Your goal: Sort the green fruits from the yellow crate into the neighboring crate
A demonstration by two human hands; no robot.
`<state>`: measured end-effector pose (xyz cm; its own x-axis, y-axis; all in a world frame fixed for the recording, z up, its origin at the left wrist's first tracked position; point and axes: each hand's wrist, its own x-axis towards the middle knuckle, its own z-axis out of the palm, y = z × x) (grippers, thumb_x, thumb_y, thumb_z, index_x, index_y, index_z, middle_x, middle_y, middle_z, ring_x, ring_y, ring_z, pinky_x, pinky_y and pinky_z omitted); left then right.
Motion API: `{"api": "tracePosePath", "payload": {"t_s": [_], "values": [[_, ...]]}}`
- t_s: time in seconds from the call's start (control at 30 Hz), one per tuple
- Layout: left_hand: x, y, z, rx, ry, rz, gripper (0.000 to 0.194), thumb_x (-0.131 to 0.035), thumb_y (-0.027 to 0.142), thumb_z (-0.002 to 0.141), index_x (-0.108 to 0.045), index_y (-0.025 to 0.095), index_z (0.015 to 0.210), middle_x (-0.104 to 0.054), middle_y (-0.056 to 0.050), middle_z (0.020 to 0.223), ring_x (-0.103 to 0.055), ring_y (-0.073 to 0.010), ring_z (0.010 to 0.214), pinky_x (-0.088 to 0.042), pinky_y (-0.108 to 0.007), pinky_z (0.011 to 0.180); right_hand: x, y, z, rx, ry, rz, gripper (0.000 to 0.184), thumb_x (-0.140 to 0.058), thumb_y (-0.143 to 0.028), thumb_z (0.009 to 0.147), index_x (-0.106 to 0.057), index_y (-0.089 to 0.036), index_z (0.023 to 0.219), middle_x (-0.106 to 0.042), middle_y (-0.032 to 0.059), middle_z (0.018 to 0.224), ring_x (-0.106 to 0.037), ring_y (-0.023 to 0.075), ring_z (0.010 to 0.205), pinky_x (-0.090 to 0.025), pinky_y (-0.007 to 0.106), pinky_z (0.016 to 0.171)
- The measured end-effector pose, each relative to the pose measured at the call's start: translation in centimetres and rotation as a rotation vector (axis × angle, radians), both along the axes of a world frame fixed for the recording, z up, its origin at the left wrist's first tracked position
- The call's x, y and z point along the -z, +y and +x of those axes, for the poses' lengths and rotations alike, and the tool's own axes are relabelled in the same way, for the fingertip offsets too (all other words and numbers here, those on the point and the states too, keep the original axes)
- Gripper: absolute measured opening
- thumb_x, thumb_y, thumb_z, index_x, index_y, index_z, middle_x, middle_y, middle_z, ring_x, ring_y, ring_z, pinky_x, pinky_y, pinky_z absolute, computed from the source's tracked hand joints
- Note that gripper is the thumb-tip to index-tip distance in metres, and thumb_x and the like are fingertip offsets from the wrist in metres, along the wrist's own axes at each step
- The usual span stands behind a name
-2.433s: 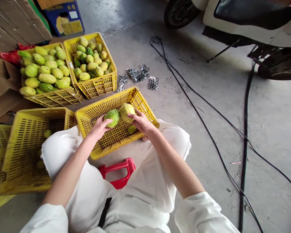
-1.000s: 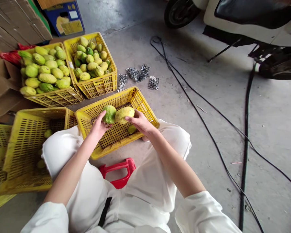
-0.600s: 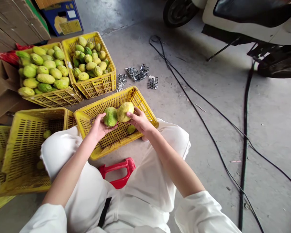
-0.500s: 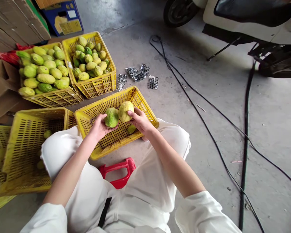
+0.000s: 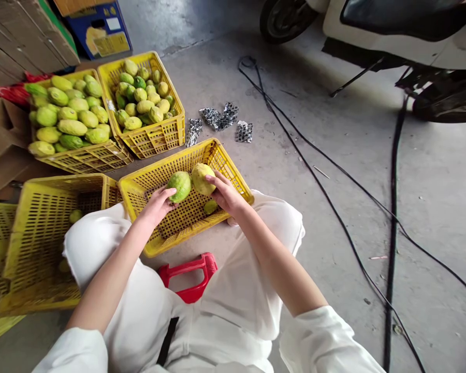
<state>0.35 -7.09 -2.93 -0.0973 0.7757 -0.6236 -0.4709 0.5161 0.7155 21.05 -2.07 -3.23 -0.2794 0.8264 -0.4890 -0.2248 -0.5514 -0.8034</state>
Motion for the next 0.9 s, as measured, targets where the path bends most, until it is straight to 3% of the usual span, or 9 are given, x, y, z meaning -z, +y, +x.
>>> {"api": "tracePosePath", "payload": {"t_s": [0.2, 0.4, 0.5, 0.67, 0.9], "values": [[-0.2, -0.1, 0.1, -0.031, -0.012, 0.011, 0.037, -0.087, 0.029, 0.059, -0.068, 0.020, 0.089, -0.073, -0.003, 0.089, -0.067, -0.0201, 0.085, -0.051, -0.030, 0.069, 0.2, -0.1, 0.1, -0.033, -0.005, -0.024, 0.056, -0.089, -0.055, 0.068, -0.072, -0.034, 0.118, -0.076, 0.0008, 0.129, -0.068, 0.0276, 0.128, -0.063, 0.039, 0.097], [-0.3, -0.1, 0.1, -0.068, -0.045, -0.007, 0.042, -0.085, 0.027, 0.061, -0.068, 0.019, 0.098, -0.076, -0.008, 0.098, -0.072, -0.0273, 0.098, -0.059, -0.039, 0.081, 0.5, -0.1, -0.1, -0.004, 0.002, -0.075, 0.059, -0.095, -0.055, 0.061, -0.063, -0.032, 0.105, -0.076, 0.0000, 0.116, -0.072, 0.0239, 0.114, -0.064, 0.032, 0.082], [-0.2, 0.1, 0.2, -0.093, -0.042, 0.012, 0.048, -0.088, 0.027, 0.056, -0.067, 0.019, 0.099, -0.075, -0.007, 0.095, -0.072, -0.0251, 0.093, -0.058, -0.036, 0.078, 0.6, 0.0, 0.0, 0.003, -0.032, -0.078, 0.055, -0.094, -0.054, 0.063, -0.063, -0.031, 0.102, -0.075, -0.0003, 0.108, -0.073, 0.0230, 0.110, -0.062, 0.029, 0.076], [0.5, 0.4, 0.3, -0.205, 0.005, -0.002, 0.053, -0.093, 0.025, 0.048, -0.064, 0.020, 0.092, -0.072, -0.002, 0.087, -0.064, -0.0167, 0.080, -0.050, -0.028, 0.067, 0.5, 0.1, 0.0, -0.005, 0.001, -0.025, 0.054, -0.094, -0.049, 0.064, -0.067, -0.031, 0.107, -0.076, -0.0002, 0.111, -0.071, 0.0247, 0.119, -0.062, 0.032, 0.089], [1.2, 0.5, 0.2, -0.274, 0.048, 0.026, 0.047, -0.094, 0.026, 0.051, -0.065, 0.021, 0.088, -0.073, -0.001, 0.089, -0.066, -0.0183, 0.086, -0.049, -0.028, 0.069, 0.6, 0.0, -0.2, -0.013, 0.027, 0.038, 0.064, -0.097, -0.040, 0.056, -0.067, -0.030, 0.112, -0.078, 0.0011, 0.113, -0.070, 0.0272, 0.121, -0.058, 0.039, 0.106]]}}
